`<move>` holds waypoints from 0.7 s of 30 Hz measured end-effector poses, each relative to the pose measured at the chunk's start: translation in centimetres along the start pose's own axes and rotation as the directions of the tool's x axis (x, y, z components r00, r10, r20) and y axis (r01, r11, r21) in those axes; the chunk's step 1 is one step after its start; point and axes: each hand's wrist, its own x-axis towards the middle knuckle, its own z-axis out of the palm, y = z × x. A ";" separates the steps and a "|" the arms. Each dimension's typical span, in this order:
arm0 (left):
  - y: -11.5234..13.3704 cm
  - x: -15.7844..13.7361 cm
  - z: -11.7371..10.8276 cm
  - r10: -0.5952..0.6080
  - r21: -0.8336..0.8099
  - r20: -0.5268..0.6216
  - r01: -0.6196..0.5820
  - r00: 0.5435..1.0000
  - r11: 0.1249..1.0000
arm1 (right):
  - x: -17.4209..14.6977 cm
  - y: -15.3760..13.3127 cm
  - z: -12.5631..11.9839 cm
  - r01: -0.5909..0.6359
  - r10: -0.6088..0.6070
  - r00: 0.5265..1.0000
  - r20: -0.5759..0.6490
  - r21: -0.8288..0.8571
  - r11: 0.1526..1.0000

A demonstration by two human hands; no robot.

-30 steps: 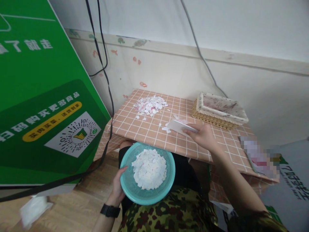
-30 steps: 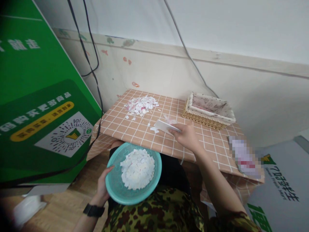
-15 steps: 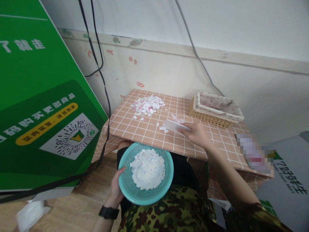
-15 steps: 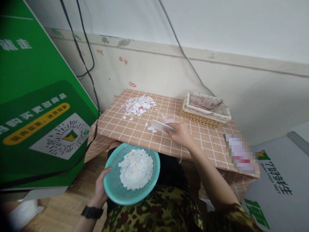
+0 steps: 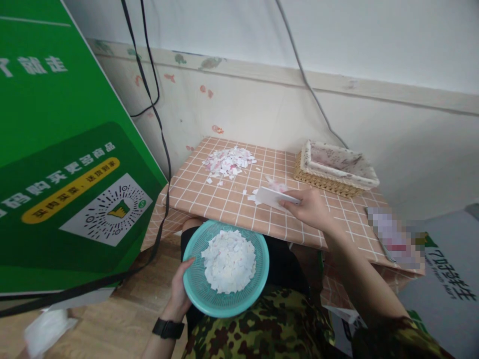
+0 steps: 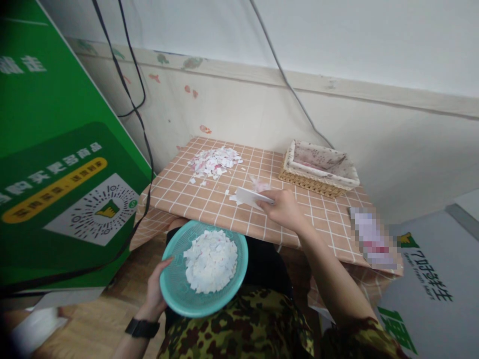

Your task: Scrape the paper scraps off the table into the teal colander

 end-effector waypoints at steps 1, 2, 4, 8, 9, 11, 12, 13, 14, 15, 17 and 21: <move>0.0 0.0 0.0 -0.001 0.001 0.002 0.001 1.000 1.000 | 0.0 0.0 0.1 0.010 -0.010 1.000 0.010 -0.006 1.000; 0.0 -0.1 0.1 0.000 0.002 0.002 0.000 1.000 1.000 | 0.1 -0.1 0.2 0.022 -0.021 1.000 0.017 -0.009 1.000; 0.1 -0.2 0.1 0.005 0.004 0.002 -0.005 1.000 1.000 | 0.5 -0.2 0.5 0.035 -0.035 0.999 0.018 -0.008 0.999; 0.1 -0.1 0.1 -0.001 0.005 0.016 0.001 1.000 1.000 | 1.9 -0.4 1.1 0.058 -0.059 0.998 0.012 0.038 0.998; 0.0 0.0 0.0 -0.005 0.005 0.020 0.005 1.000 1.000 | 2.3 -0.4 1.2 0.068 -0.069 0.998 0.011 0.048 0.997; -0.1 0.2 -0.2 -0.008 0.003 0.021 0.008 1.000 1.000 | 2.9 -0.4 1.4 0.085 -0.086 0.996 0.019 0.041 0.996; -0.1 0.3 -0.2 -0.008 0.003 0.020 0.008 1.000 1.000 | 3.2 -0.4 1.5 0.089 -0.089 0.996 0.024 0.027 0.996; -0.1 0.3 -0.3 -0.008 0.004 0.019 0.008 1.000 1.000 | 3.3 -0.3 1.6 0.088 -0.088 0.996 0.023 0.012 0.996; -0.2 0.4 -0.4 -0.008 0.007 0.021 0.008 1.000 1.000 | 3.4 -0.3 1.7 0.079 -0.079 0.997 0.012 -0.001 0.997; -0.2 0.4 -0.4 -0.009 0.011 0.025 0.009 1.000 1.000 | 3.3 -0.2 1.7 0.063 -0.063 0.998 -0.011 -0.011 0.998; -0.2 0.4 -0.4 -0.006 0.013 0.032 0.006 0.999 1.000 | 2.7 -0.1 1.7 0.027 -0.028 0.997 -0.075 -0.017 0.999; -0.2 0.5 -0.5 -0.002 -0.001 0.036 0.002 0.999 1.000 | 0.7 0.1 1.2 0.006 -0.010 0.990 -0.143 -0.026 1.000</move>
